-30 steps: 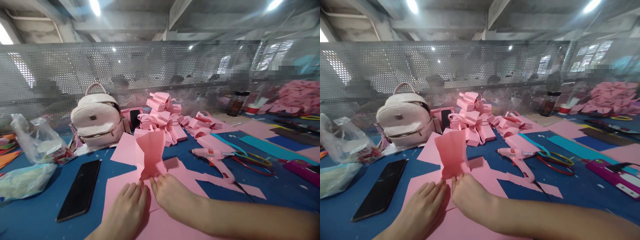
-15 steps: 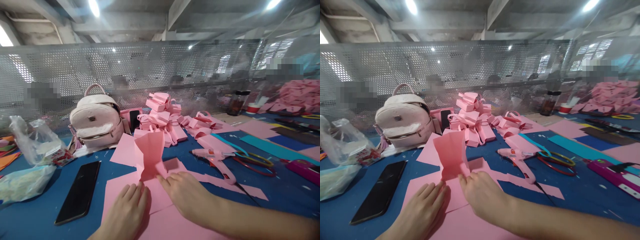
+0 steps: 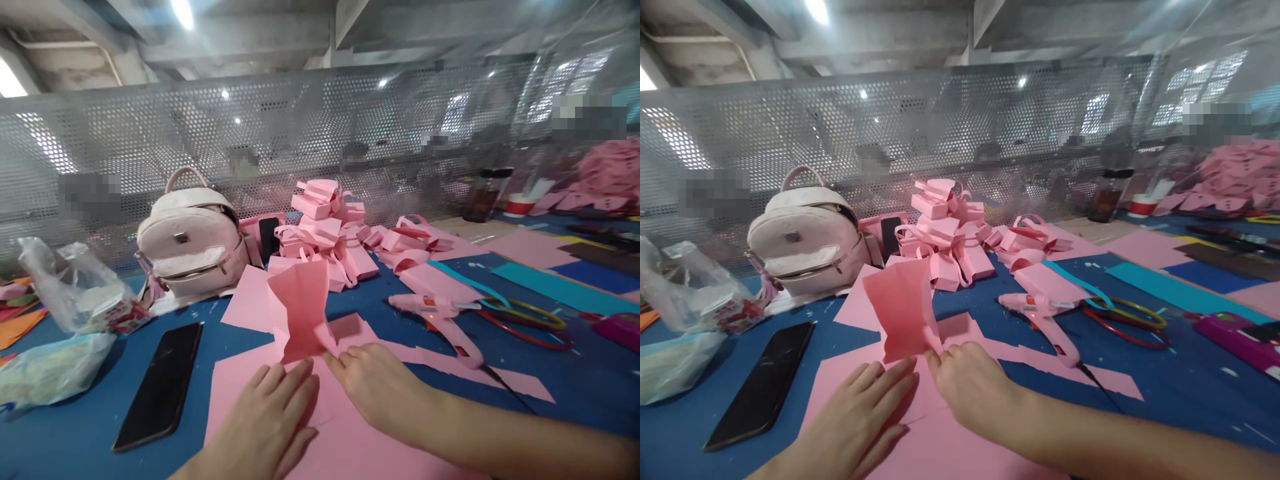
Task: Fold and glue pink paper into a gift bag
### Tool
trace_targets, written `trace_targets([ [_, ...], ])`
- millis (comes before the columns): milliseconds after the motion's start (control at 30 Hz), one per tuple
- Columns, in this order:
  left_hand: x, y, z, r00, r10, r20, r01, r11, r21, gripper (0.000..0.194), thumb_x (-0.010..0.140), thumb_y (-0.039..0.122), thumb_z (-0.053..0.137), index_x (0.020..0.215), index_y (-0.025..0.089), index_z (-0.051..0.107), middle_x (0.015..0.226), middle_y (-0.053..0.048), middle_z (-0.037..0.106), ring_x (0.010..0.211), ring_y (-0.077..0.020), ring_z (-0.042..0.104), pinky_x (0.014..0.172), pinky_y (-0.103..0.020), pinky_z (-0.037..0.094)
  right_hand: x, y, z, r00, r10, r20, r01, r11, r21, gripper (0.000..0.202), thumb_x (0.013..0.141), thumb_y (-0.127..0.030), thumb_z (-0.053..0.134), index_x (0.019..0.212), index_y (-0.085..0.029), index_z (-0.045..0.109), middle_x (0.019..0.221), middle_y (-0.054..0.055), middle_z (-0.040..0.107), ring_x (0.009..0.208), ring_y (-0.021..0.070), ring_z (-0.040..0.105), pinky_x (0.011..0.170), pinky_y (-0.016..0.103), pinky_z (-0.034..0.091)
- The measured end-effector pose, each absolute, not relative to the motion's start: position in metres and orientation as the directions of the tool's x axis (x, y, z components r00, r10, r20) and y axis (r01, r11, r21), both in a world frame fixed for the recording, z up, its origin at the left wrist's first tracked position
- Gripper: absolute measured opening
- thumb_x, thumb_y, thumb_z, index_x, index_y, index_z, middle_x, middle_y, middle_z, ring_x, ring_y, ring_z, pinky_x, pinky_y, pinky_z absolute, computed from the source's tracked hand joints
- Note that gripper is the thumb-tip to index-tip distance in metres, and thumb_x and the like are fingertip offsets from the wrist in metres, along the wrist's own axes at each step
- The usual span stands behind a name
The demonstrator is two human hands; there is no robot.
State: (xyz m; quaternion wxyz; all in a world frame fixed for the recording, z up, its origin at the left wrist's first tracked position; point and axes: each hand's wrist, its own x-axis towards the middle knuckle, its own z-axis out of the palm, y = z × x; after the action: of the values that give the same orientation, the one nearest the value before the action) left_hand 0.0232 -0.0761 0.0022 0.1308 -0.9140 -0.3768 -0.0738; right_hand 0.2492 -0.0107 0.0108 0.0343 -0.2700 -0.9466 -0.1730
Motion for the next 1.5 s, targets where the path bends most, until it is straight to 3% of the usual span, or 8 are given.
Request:
trace_targets([
  [167, 0.025, -0.075, 0.009, 0.691, 0.712, 0.121, 0.722, -0.689, -0.067, 0.061, 0.1, 0.055, 0.04, 0.145, 0.015, 0.042, 0.151, -0.019, 0.045, 0.116, -0.0342, 0.054, 0.093, -0.049, 0.046, 0.253, -0.007, 0.011, -0.85, 0.502, 0.158, 0.525, 0.794, 0.307, 0.058, 0.068, -0.006, 0.057, 0.126, -0.007, 0.057, 0.072, 0.004, 0.069, 0.061, 0.0207, 0.062, 0.05, 0.035, 0.018],
  [433, 0.024, -0.077, 0.011, 0.646, 0.753, 0.128, 0.753, -0.656, 0.052, 0.059, 0.099, 0.056, 0.041, 0.146, 0.021, 0.041, 0.148, -0.015, 0.048, 0.113, -0.0319, 0.054, 0.093, -0.047, 0.047, 0.25, -0.005, 0.011, -0.812, 0.581, 0.054, 0.572, 0.775, 0.27, 0.069, 0.069, -0.006, 0.055, 0.137, -0.008, 0.05, 0.072, 0.003, 0.07, 0.06, 0.0191, 0.065, 0.047, 0.034, 0.014],
  [600, 0.024, -0.078, 0.011, 0.634, 0.754, 0.172, 0.757, -0.651, 0.058, 0.057, 0.098, 0.055, 0.044, 0.145, 0.023, 0.043, 0.144, -0.013, 0.052, 0.109, -0.03, 0.055, 0.089, -0.044, 0.048, 0.246, 0.0, 0.01, -0.79, 0.61, 0.062, 0.598, 0.742, 0.304, 0.07, 0.069, -0.002, 0.055, 0.139, -0.006, 0.048, 0.072, 0.004, 0.071, 0.059, 0.0178, 0.066, 0.045, 0.033, 0.012],
  [833, 0.024, -0.078, 0.013, 0.639, 0.748, 0.178, 0.752, -0.656, 0.055, 0.057, 0.098, 0.056, 0.043, 0.144, 0.022, 0.043, 0.143, -0.014, 0.053, 0.107, -0.0295, 0.056, 0.089, -0.044, 0.048, 0.237, -0.001, 0.016, -0.767, 0.642, 0.003, 0.597, 0.711, 0.372, 0.074, 0.071, 0.001, 0.057, 0.143, -0.004, 0.044, 0.075, 0.007, 0.074, 0.059, 0.0184, 0.069, 0.044, 0.029, 0.019],
  [1033, 0.023, -0.079, 0.013, 0.642, 0.746, 0.178, 0.749, -0.66, 0.066, 0.058, 0.099, 0.057, 0.039, 0.145, 0.021, 0.042, 0.146, -0.014, 0.05, 0.107, -0.03, 0.055, 0.09, -0.045, 0.048, 0.233, 0.002, 0.01, -0.736, 0.677, 0.0, 0.619, 0.673, 0.405, 0.075, 0.07, -0.001, 0.059, 0.143, -0.001, 0.043, 0.065, 0.007, 0.071, 0.055, 0.022, 0.069, 0.045, 0.029, 0.022],
  [1200, 0.022, -0.078, 0.013, 0.647, 0.742, 0.175, 0.745, -0.664, 0.067, 0.059, 0.099, 0.057, 0.038, 0.144, 0.02, 0.043, 0.146, -0.015, 0.05, 0.109, -0.031, 0.055, 0.09, -0.046, 0.047, 0.231, 0.005, 0.013, -0.739, 0.674, 0.017, 0.62, 0.67, 0.409, 0.062, 0.071, -0.003, 0.059, 0.133, 0.0, 0.052, 0.063, 0.009, 0.07, 0.052, 0.0233, 0.066, 0.047, 0.03, 0.023],
  [1500, 0.022, -0.078, 0.01, 0.644, 0.737, 0.207, 0.746, -0.665, 0.046, 0.058, 0.098, 0.057, 0.042, 0.144, 0.021, 0.043, 0.146, -0.013, 0.051, 0.109, -0.0289, 0.054, 0.091, -0.044, 0.047, 0.237, -0.002, 0.015, -0.822, 0.569, 0.039, 0.543, 0.76, 0.359, 0.065, 0.074, -0.006, 0.056, 0.139, -0.001, 0.049, 0.068, 0.008, 0.072, 0.055, 0.0213, 0.065, 0.052, 0.029, 0.027],
])
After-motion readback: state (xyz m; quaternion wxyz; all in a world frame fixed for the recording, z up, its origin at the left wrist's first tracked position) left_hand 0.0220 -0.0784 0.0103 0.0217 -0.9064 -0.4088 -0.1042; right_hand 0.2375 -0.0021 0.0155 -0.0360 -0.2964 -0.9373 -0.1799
